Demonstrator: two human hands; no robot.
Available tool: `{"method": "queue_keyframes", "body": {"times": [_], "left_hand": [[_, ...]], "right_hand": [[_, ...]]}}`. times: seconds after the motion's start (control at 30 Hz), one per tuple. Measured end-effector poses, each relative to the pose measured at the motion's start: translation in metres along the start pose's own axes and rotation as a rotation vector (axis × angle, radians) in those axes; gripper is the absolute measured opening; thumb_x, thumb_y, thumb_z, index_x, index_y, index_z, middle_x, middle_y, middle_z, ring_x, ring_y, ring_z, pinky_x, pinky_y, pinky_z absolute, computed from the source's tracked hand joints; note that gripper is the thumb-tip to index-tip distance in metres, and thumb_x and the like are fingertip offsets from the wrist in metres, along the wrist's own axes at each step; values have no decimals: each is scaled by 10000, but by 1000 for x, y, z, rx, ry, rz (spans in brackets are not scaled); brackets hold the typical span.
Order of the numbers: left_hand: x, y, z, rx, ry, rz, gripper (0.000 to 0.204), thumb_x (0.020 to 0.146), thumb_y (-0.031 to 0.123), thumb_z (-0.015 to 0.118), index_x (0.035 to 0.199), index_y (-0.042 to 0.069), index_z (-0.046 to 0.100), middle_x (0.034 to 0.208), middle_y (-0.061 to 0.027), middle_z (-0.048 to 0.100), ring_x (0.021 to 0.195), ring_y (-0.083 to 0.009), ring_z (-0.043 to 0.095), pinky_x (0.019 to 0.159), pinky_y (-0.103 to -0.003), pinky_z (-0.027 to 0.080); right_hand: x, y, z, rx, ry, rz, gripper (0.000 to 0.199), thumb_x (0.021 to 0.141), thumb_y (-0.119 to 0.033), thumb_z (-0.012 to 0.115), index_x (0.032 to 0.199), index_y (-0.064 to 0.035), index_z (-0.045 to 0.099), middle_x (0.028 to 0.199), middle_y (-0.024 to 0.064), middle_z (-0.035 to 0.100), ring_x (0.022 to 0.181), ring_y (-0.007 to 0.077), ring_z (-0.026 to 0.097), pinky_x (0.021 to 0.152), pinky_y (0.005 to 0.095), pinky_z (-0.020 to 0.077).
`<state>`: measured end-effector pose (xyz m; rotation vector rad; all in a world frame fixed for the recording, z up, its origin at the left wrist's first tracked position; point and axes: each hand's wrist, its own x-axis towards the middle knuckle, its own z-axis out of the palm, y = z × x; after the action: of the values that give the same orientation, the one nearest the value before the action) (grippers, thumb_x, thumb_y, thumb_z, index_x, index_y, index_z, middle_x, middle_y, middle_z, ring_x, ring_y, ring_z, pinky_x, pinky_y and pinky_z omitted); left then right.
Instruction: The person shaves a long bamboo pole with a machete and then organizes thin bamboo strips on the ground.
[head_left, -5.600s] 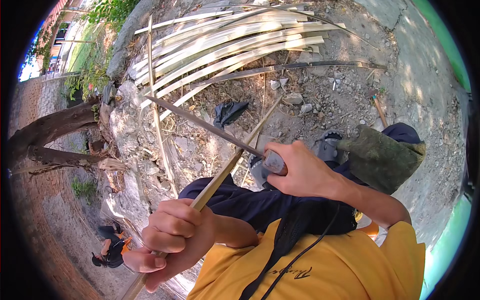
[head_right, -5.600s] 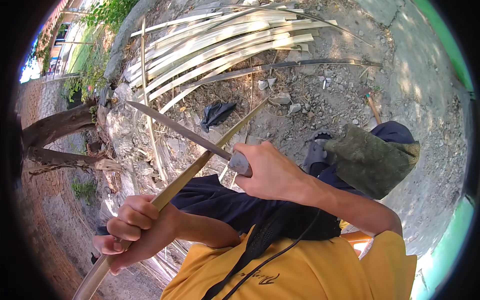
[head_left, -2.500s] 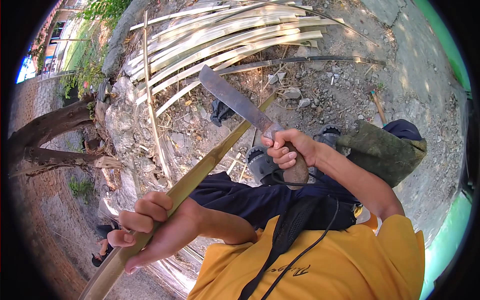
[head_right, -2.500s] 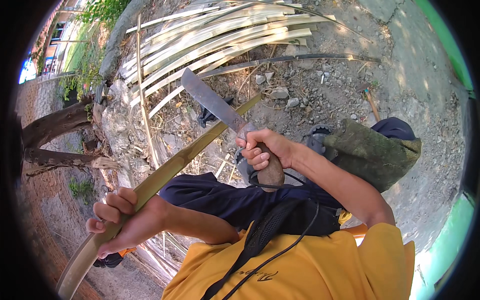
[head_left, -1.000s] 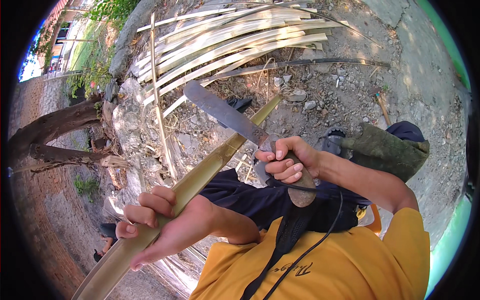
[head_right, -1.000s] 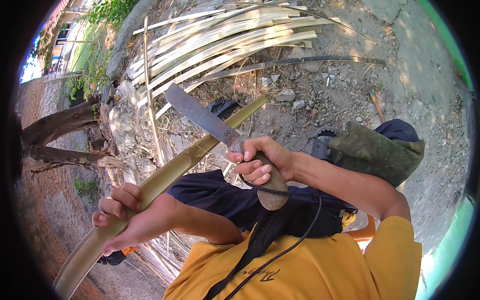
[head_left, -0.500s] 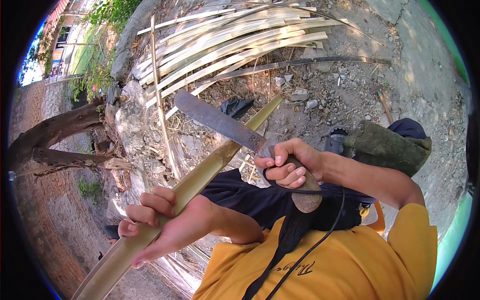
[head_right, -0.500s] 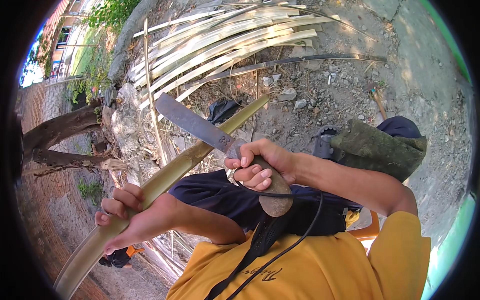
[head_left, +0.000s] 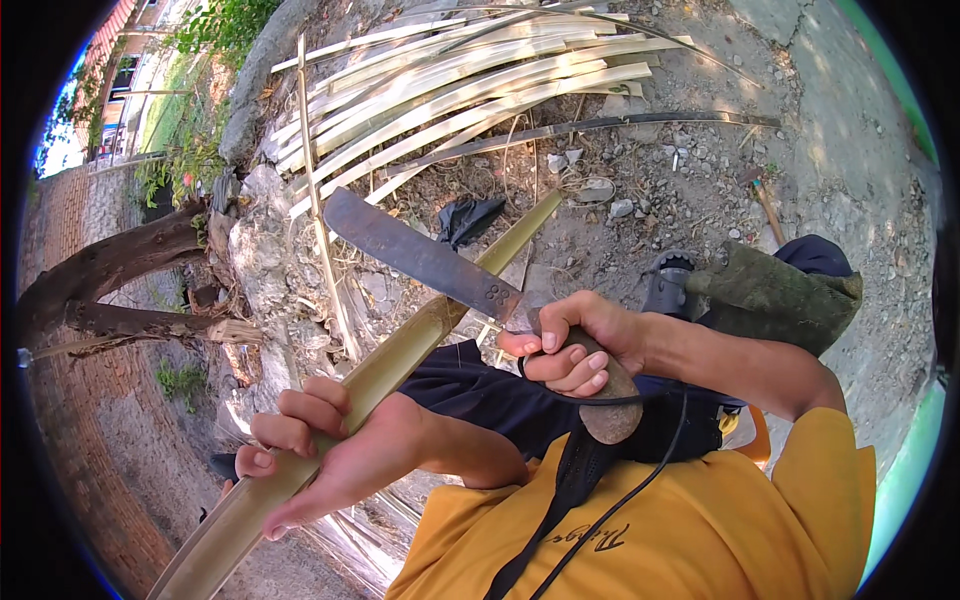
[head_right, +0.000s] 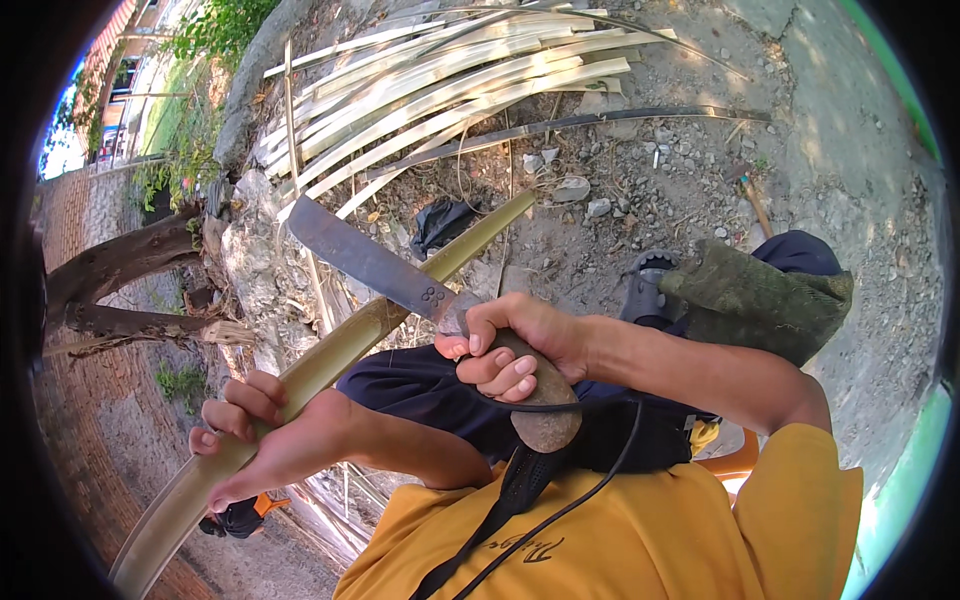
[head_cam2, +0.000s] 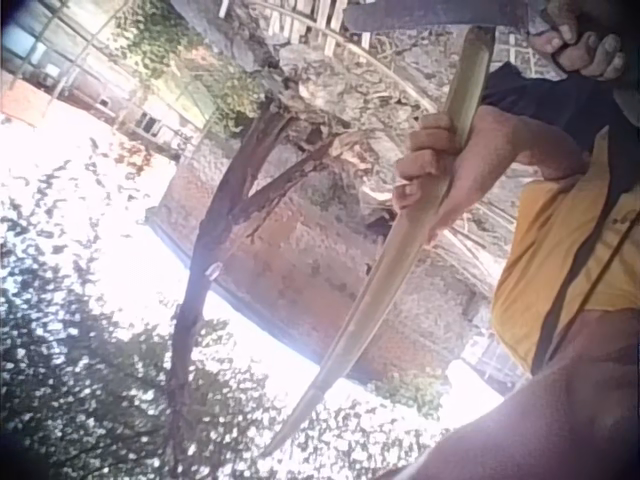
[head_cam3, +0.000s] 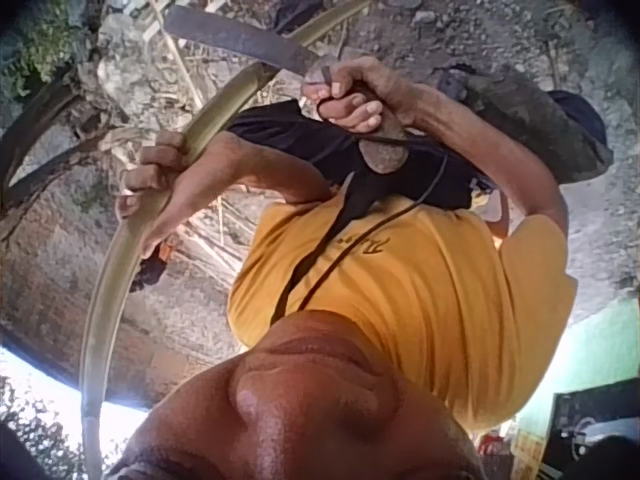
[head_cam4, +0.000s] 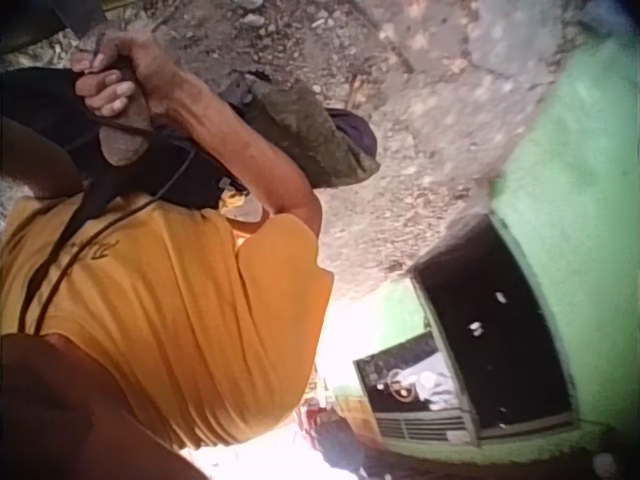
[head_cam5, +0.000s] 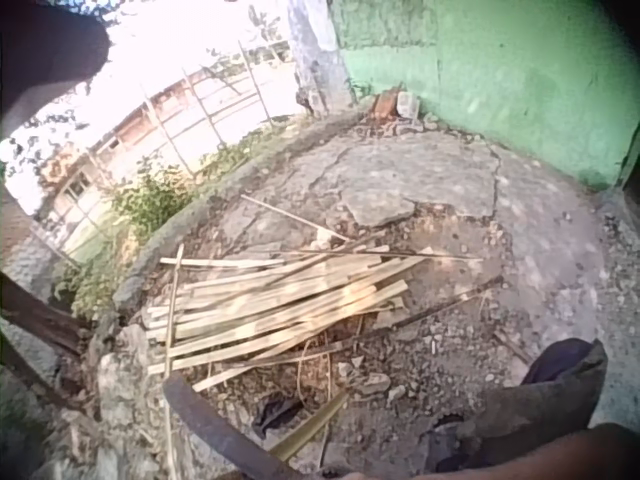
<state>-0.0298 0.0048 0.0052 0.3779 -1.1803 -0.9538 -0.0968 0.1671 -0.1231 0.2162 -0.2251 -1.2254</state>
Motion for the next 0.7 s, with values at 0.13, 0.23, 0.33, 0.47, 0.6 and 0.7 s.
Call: {"method": "queue_keyframes", "body": {"times": [0.13, 0.23, 0.33, 0.47, 0.6, 0.7], "left_hand": [[5, 3, -5, 9, -29, -26, 617, 991, 728, 283, 908, 126, 392, 672, 14, 284, 476, -75, 174, 415, -245, 149], [9, 4, -13, -69, -150, -92, 637, 984, 745, 261, 896, 132, 407, 704, 1, 308, 507, -95, 225, 454, -254, 205], [9, 4, -13, -155, -240, -120, 608, 999, 714, 265, 901, 131, 405, 722, -15, 341, 529, -114, 310, 467, -266, 292], [11, -5, 3, -151, -141, -3, 578, 1024, 660, 250, 969, 109, 414, 752, -37, 389, 560, -133, 397, 475, -283, 393], [4, 12, 13, -136, -121, 31, 590, 1035, 627, 275, 1090, 68, 455, 775, -36, 400, 571, -122, 386, 463, -283, 365], [11, 8, -13, -550, -476, -53, 600, 1039, 617, 284, 1127, 57, 482, 776, -17, 396, 519, -100, 340, 402, -255, 290]], "right_hand": [[0, 0, 15, -148, 159, -42, 95, 830, -99, 524, 882, -115, 446, 590, -42, 383, 405, 46, 365, 383, 234, 377], [-5, -4, 37, -491, 426, -144, 101, 839, -74, 554, 895, -103, 475, 614, -28, 442, 423, 57, 408, 406, 244, 398], [-12, -8, 61, -1081, 628, -312, 108, 833, -78, 609, 884, -47, 518, 637, 28, 526, 457, 120, 492, 457, 296, 426], [-8, 4, 82, -1684, 726, -586, 212, 774, -100, 688, 898, 33, 578, 655, 132, 601, 544, 270, 599, 564, 387, 456], [1, 26, 86, -1789, 770, -565, 275, 737, -82, 704, 976, 13, 606, 735, 205, 659, 700, 413, 660, 622, 399, 520], [1, 30, 74, -1883, 791, -598, 271, 734, -82, 705, 968, 8, 601, 741, 207, 663, 712, 420, 667, 618, 409, 524]]}}
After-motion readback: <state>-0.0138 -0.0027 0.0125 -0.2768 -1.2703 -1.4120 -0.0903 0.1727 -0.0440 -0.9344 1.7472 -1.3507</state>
